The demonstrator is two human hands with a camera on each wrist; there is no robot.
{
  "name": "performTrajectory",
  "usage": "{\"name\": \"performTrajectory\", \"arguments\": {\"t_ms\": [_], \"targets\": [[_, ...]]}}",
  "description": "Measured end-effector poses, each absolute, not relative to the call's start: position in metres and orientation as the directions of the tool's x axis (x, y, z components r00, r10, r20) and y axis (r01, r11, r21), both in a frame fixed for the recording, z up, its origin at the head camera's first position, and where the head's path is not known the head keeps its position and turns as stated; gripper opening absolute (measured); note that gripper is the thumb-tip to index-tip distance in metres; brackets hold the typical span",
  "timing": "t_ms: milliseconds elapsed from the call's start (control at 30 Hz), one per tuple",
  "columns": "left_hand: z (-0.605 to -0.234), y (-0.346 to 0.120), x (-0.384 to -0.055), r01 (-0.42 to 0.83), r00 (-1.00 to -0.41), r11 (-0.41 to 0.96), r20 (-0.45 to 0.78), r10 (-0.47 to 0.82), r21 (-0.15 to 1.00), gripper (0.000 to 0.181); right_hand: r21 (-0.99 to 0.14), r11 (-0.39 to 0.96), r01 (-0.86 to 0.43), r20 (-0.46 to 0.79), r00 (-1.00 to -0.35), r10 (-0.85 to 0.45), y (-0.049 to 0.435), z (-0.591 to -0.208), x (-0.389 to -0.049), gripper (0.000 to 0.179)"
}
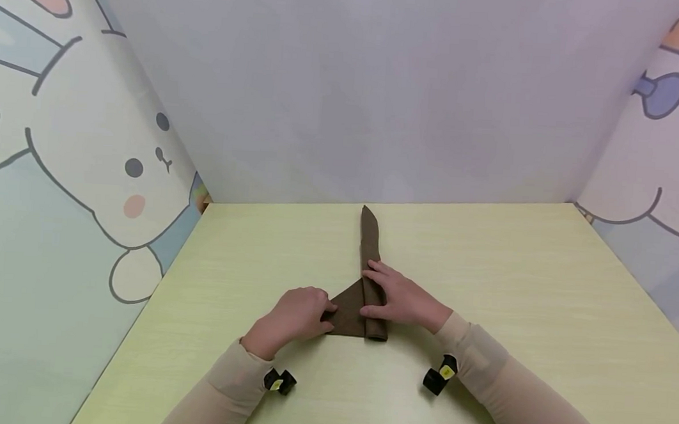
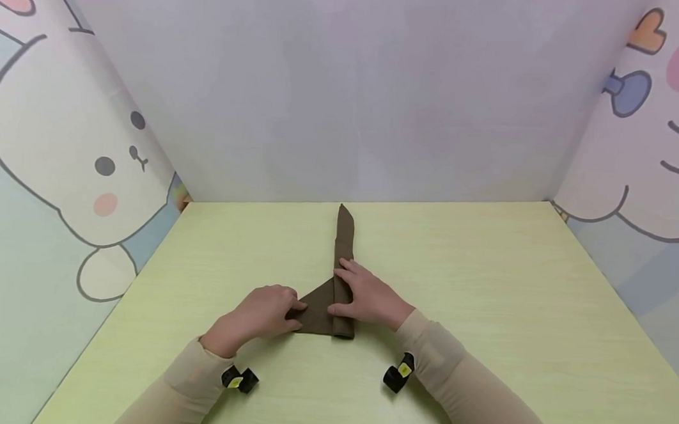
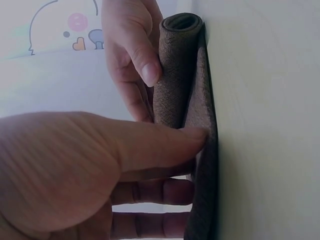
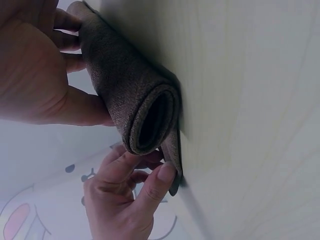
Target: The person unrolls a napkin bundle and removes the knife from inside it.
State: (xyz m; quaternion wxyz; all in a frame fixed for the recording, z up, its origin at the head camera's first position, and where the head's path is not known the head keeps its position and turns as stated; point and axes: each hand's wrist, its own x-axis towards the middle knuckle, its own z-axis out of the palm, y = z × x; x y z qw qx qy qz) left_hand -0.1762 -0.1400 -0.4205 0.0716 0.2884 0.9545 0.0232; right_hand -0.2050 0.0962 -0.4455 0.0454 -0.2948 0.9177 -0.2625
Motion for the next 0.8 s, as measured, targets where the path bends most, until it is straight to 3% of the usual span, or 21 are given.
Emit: {"name": "performTrajectory", "arguments": {"t_ms": [800], "targets": [[-0.419, -0.144, -0.176, 0.542, -0.831, 0.840, -0.124, 0.542, 0.031, 0.035, -0.533, 0.687, -0.495, 0.031, -0.822, -0.568, 0.105, -0.434, -0.205, 0.077]]}}
